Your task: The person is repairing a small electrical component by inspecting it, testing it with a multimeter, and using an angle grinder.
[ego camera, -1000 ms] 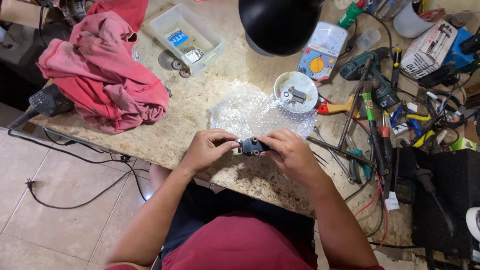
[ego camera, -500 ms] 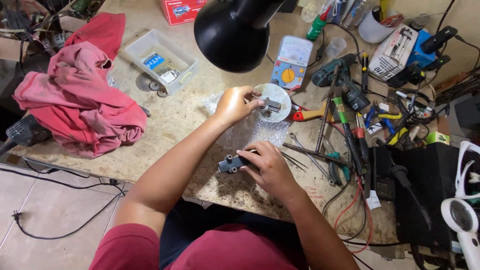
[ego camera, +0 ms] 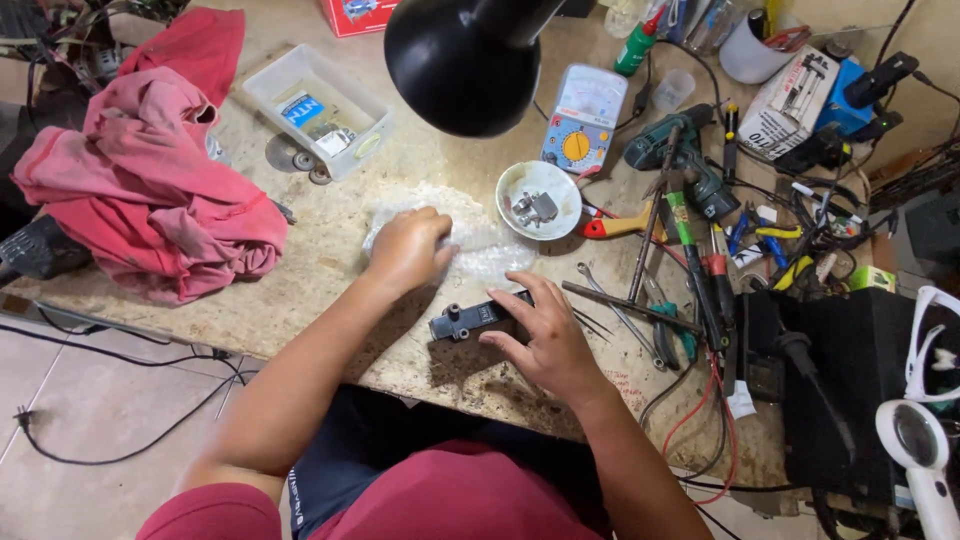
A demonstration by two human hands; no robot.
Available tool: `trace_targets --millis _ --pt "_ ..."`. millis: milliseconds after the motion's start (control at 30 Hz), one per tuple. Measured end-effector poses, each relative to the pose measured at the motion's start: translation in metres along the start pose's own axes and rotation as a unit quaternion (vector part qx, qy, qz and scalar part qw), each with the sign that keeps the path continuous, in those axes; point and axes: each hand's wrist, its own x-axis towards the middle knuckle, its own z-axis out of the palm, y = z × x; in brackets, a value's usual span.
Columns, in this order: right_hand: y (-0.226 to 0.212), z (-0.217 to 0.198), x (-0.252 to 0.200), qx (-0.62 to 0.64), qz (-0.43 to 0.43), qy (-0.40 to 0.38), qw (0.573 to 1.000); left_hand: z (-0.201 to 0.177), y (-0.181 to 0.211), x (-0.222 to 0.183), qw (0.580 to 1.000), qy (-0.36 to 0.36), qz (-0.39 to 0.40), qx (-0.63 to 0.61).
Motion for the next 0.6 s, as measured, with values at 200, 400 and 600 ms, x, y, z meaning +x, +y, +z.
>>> trace_targets --millis 200,400,600 --pt "-0.001 -0.015 0.003 0.032 0.058 0.047 0.997 -0.056 -0.014 -0.034 0.954 0.172 -0.05 -0.239" --pt "-0.007 -0.01 -0.006 0.024 0.099 0.035 0.994 -0.05 -0.048 -0.085 0.949 0.237 -0.063 -0.199" --pt "-0.013 -0.017 -0.007 0.009 0.144 -0.01 0.99 -0.079 -0.029 -0.159 0.948 0.232 -0.154 -0.155"
